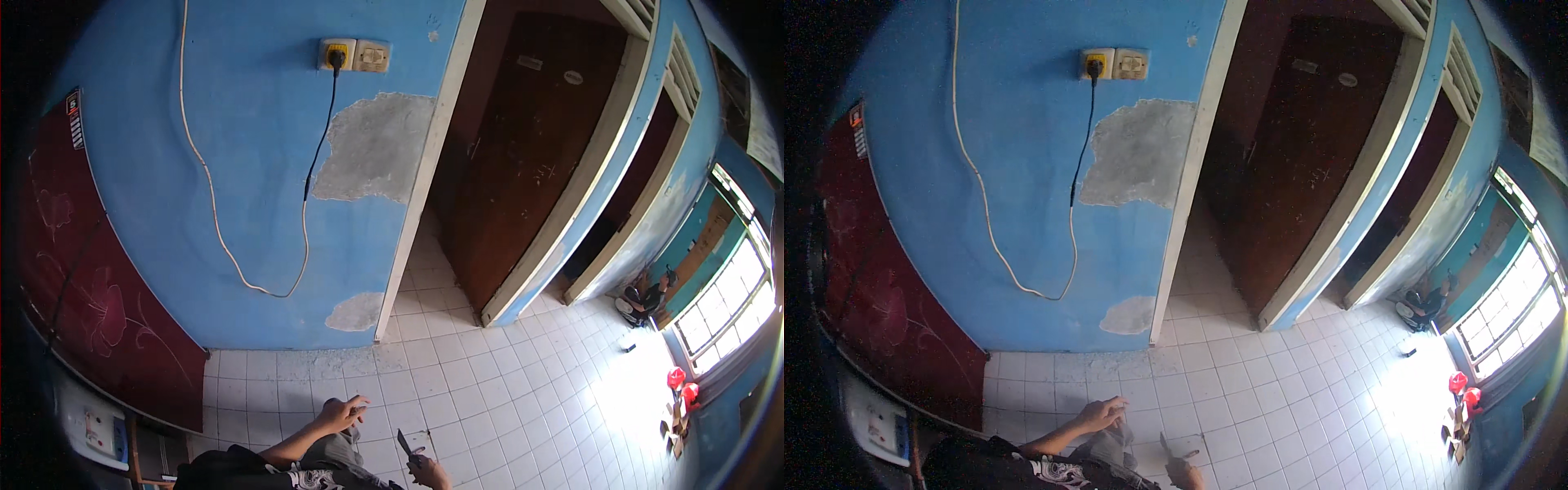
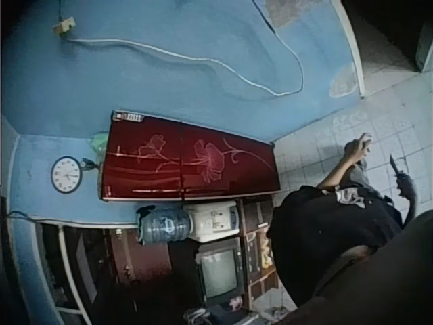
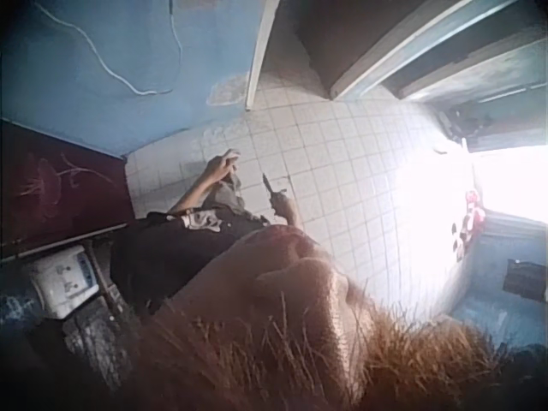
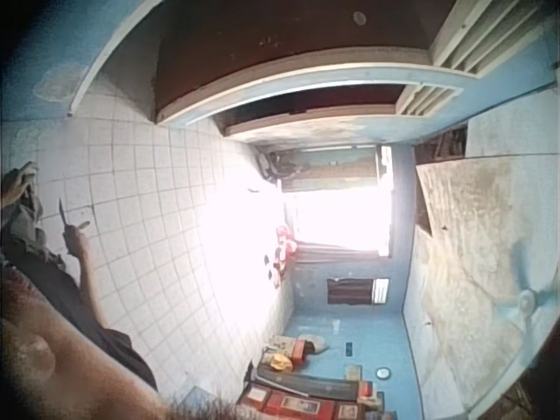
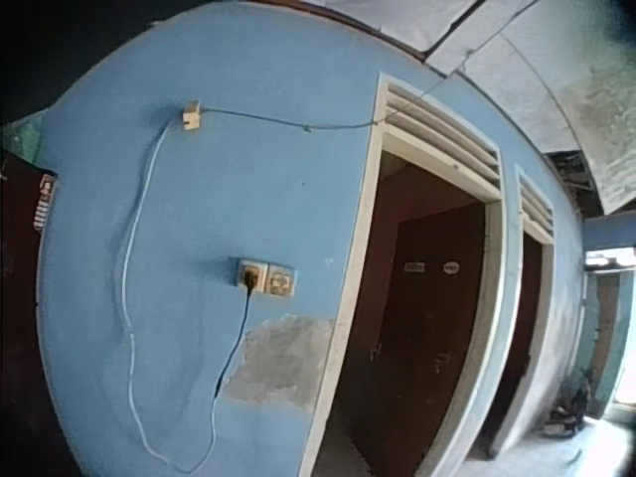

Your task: The person scrapes paint off a wall using a scraper tool.

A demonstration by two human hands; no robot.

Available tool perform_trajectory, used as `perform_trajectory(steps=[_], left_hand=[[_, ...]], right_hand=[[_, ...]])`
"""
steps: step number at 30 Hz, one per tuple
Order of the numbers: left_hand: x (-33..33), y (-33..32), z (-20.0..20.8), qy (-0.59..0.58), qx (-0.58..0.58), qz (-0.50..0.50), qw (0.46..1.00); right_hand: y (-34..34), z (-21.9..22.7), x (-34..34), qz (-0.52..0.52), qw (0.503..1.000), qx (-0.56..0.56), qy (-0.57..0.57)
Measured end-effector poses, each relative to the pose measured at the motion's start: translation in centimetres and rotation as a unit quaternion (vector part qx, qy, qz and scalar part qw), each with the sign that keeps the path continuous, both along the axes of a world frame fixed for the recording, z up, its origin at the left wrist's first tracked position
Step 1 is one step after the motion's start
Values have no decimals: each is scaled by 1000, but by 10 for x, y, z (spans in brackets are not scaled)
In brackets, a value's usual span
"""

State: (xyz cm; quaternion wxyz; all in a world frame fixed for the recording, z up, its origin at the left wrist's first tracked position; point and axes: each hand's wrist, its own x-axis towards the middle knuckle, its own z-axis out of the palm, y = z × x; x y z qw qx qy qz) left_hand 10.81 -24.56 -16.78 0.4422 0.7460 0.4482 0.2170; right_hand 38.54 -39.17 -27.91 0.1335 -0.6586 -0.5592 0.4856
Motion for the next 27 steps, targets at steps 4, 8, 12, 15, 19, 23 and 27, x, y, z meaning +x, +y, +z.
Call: perform_trajectory(steps=[4, 8, 12, 15, 19, 23, 27], left_hand=[[0, -5, -7, 1, -23, -6, 1000], [-3, -3, 6, 6, -39, -5, 999], [6, 5, 10, 0, -41, -12, 999], [3, 7, 2, 24, -27, -16, 999], [0, 1, 13, -4, -36, -22, 999], [-6, -2, 27, 45, 1, -43, 998], [-11, -6, 52, 11, -34, -54, 998]], right_hand=[[3, 39, -12, 41, 999, 8, -29], [6, 75, -19, -17, 997, -77, 17], [-4, 50, -1, 134, 978, 154, -46], [-2, 87, -14, 137, 973, 165, -82], [-3, 127, -24, 85, 992, -34, -89], [-11, 119, -18, 101, 984, -76, -126], [-34, 131, -31, 9, 984, 131, -118]])
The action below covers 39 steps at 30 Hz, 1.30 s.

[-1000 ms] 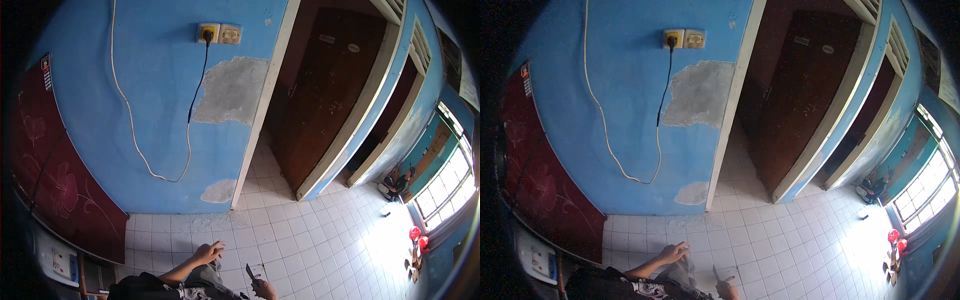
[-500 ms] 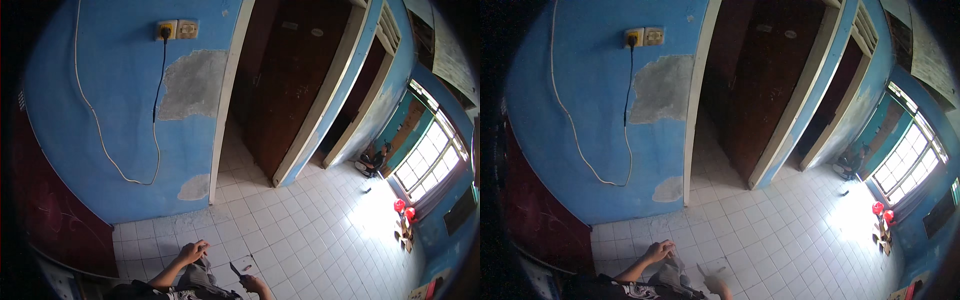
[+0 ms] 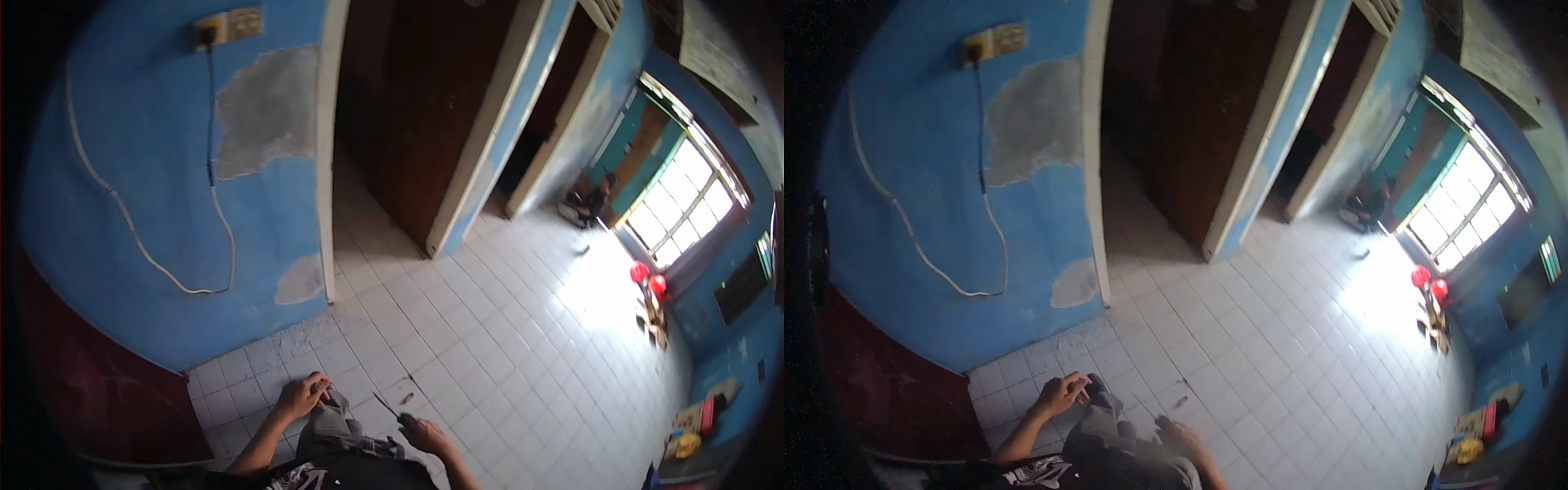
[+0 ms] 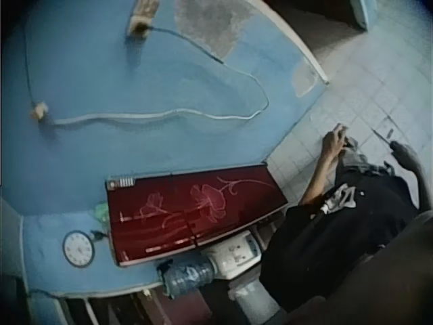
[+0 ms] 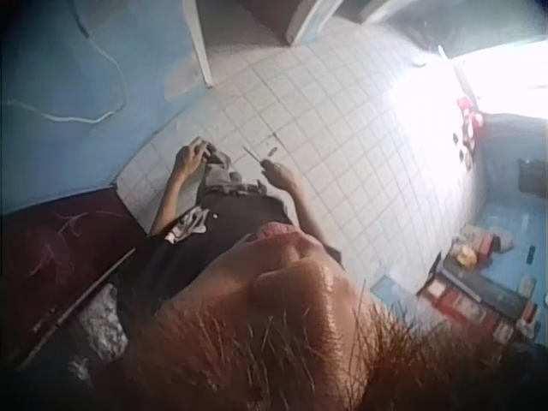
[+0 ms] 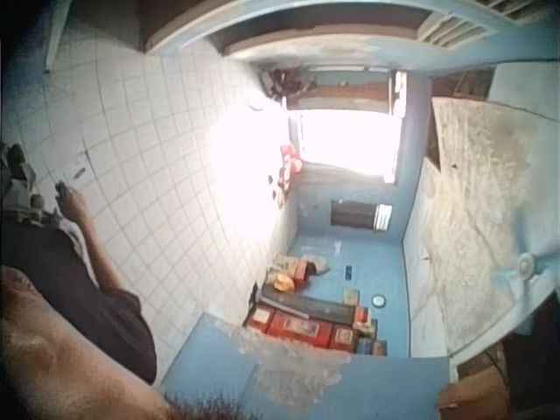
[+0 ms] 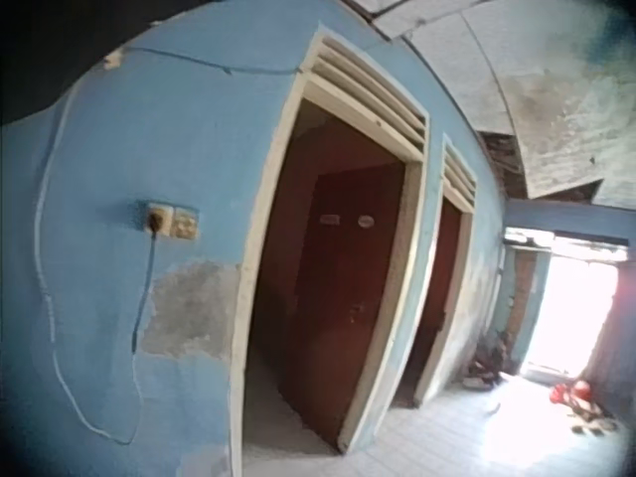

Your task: The person scrapes paint off a wall using a scraper tool.

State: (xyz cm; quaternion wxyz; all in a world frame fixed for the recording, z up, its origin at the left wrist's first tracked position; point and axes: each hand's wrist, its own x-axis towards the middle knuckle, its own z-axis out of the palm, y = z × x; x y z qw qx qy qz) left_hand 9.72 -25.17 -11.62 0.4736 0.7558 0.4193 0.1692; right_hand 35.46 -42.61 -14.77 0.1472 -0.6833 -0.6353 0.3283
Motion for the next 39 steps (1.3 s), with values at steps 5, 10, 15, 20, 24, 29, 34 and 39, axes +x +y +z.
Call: perform_trajectory(steps=[5, 10, 15, 20, 24, 29, 34, 39], left_hand=[[10, 26, 2, 58, 144, -65, 986], [48, 45, 47, 4, 129, -19, 992], [63, 41, 47, -20, 242, 16, 970], [61, 35, 30, 0, 188, 99, 977], [47, 28, 13, 33, 123, 105, 986], [10, 30, -1, 3, 102, 121, 987], [-46, 44, -20, 17, 74, 283, 956], [-103, 71, -28, 19, 90, 419, 903]], right_hand=[[21, 24, -34, -106, 956, 33, 271], [57, 31, -59, -142, 939, 7, 313], [65, 41, -56, -131, 930, 27, 343], [53, 29, -52, -97, 928, 78, 350], [49, 26, -59, -102, 927, -17, 361], [59, 39, -66, -45, 960, 59, 271], [112, 63, -64, -97, 911, 14, 401], [228, 115, -66, -123, 898, 237, 349]])
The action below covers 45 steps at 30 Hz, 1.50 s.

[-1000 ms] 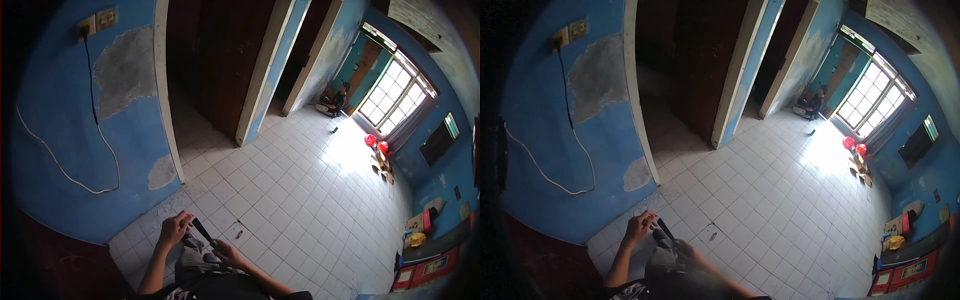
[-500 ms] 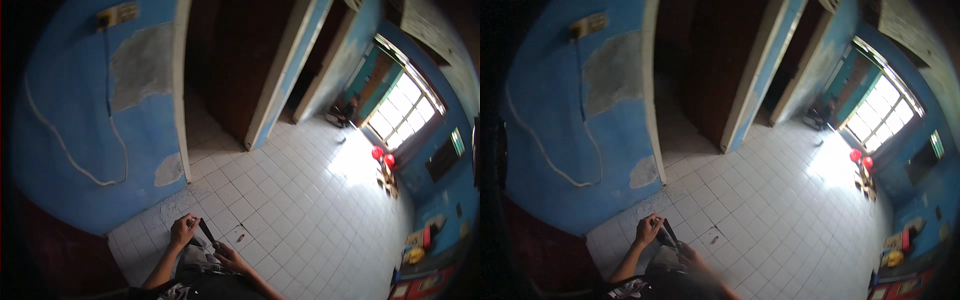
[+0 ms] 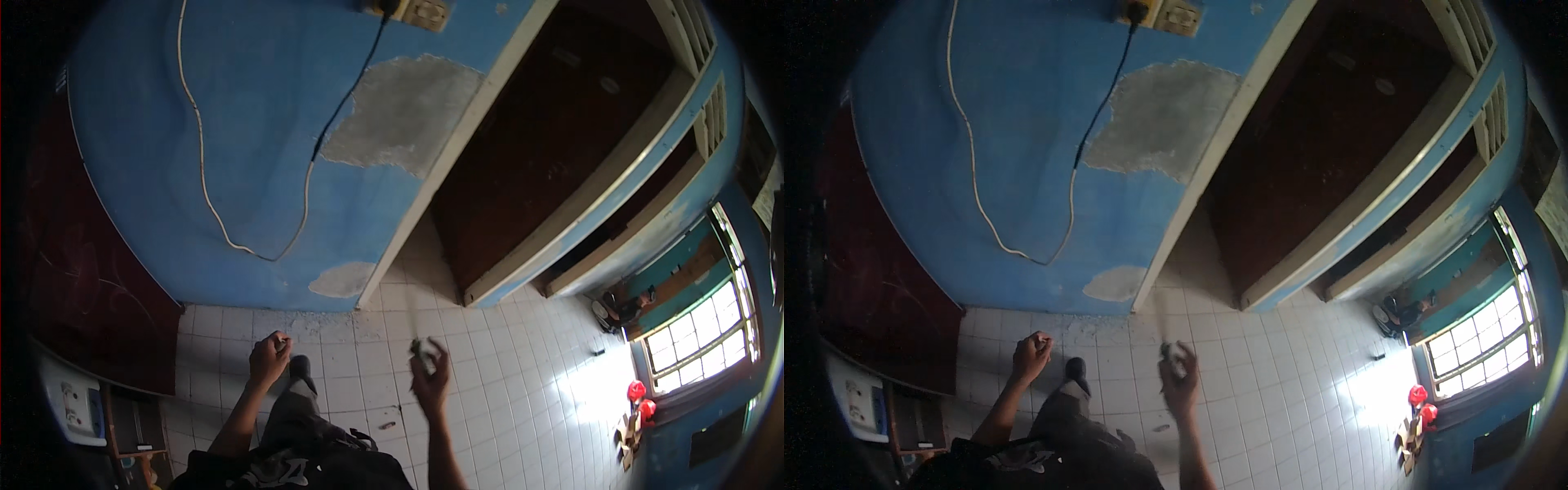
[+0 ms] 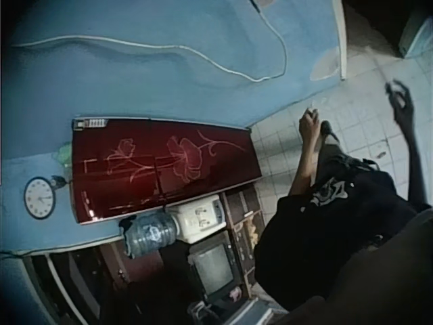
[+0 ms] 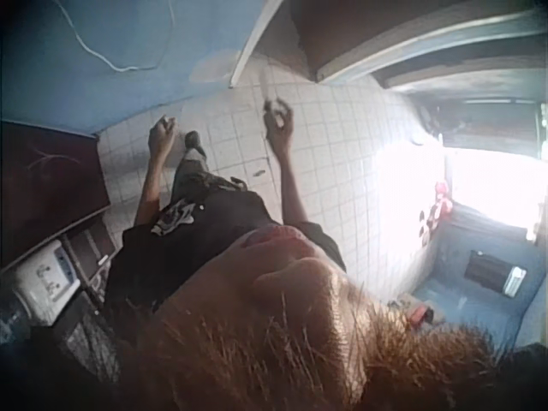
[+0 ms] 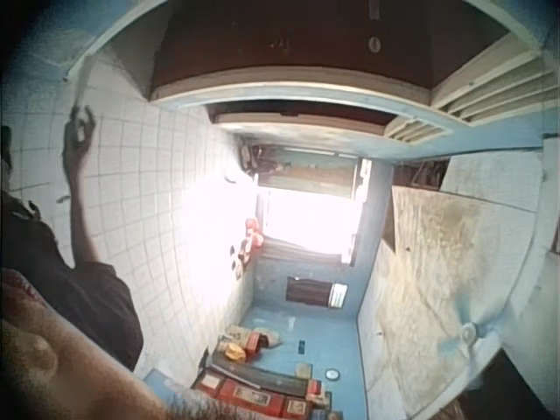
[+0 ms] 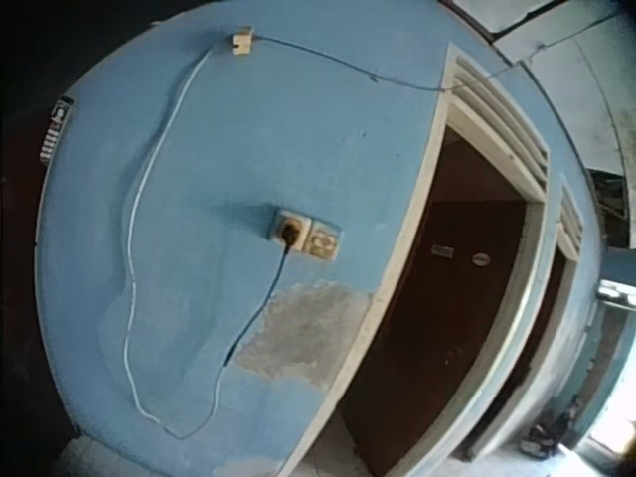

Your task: The person scrapes paint off a wall using a scraper tool.

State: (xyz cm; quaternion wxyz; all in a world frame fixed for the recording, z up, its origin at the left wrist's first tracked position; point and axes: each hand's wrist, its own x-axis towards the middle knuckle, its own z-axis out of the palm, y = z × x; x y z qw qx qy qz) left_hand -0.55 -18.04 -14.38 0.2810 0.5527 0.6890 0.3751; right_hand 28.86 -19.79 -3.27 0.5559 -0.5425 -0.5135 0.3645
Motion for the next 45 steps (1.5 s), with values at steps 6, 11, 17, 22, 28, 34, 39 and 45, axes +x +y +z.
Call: perform_trajectory(steps=[6, 11, 17, 22, 28, 34, 39, 45], left_hand=[[-50, 61, -6, -30, 29, 113, 993], [-83, 109, 7, -111, 68, 144, 981], [-112, 163, 29, -187, 98, 96, 973], [-118, 186, 65, -199, 102, 50, 973], [-103, 216, 85, -226, 95, -60, 968], [-95, 227, 96, -219, 80, -84, 969], [-88, 232, 100, -175, 70, -95, 977], [-86, 231, 96, -189, 66, -105, 974]], right_hand=[[168, 73, 12, -135, 936, 259, -195], [289, 160, -4, -223, 913, 274, -204], [400, 230, -8, -340, 893, 261, -139], [353, 217, -27, -322, 875, 265, -247], [377, 223, -23, -348, 859, 284, -245], [352, 177, -19, -325, 865, 295, -244], [364, 228, -19, -345, 881, 235, -222], [342, 180, -17, -313, 878, 291, -215]])
